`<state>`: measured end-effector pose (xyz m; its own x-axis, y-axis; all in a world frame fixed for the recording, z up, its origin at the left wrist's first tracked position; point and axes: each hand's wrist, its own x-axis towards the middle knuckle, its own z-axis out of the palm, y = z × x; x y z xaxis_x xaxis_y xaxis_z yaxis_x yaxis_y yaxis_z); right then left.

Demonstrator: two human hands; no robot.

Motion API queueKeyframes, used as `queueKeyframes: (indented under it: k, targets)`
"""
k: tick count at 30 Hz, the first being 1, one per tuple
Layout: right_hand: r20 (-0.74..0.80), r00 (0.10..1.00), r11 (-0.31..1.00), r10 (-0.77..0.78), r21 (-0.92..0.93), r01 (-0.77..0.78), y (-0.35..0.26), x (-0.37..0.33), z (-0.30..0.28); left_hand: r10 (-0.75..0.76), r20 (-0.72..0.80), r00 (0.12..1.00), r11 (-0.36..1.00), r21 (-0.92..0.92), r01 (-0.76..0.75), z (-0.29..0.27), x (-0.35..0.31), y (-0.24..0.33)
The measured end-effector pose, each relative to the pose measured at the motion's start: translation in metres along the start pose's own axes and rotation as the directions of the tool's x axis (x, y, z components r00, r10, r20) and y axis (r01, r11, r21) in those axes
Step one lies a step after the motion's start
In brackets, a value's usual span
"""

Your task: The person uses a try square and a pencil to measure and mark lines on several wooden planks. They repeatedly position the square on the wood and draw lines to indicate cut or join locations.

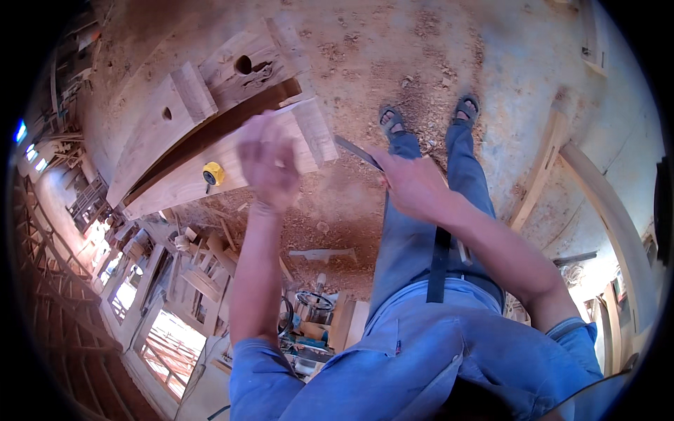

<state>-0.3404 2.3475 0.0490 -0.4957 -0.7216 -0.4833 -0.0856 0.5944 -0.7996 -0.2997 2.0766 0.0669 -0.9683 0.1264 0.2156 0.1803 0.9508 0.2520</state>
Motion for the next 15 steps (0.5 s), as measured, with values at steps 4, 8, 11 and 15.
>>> queueKeyframes:
  k: [4, 8, 11, 15]
  targets:
    - [0.075, 0.997, 0.993, -0.028, -0.109, 0.036, -0.022, 0.044, -0.009, -0.300, -0.195, 0.934, 0.929, 0.163, 0.332, 0.023, -0.032, -0.046]
    - [0.144, 0.988, 0.988, -0.057, -0.136, 0.077, -0.032, 0.057, -0.010, -0.338, -0.216, 0.916, 0.909, 0.176, 0.377, 0.027, -0.036, -0.049]
    - [0.295, 0.944, 0.965, -0.145, -0.170, 0.201, -0.028, 0.017, -0.002, -0.382, -0.217, 0.898, 0.894, 0.159, 0.419, 0.026, -0.041, -0.052]
    - [0.451, 0.890, 0.983, -0.076, -0.116, 0.142, -0.023, -0.002, 0.001, -0.430, -0.248, 0.868, 0.876, 0.117, 0.468, 0.028, -0.045, -0.056]
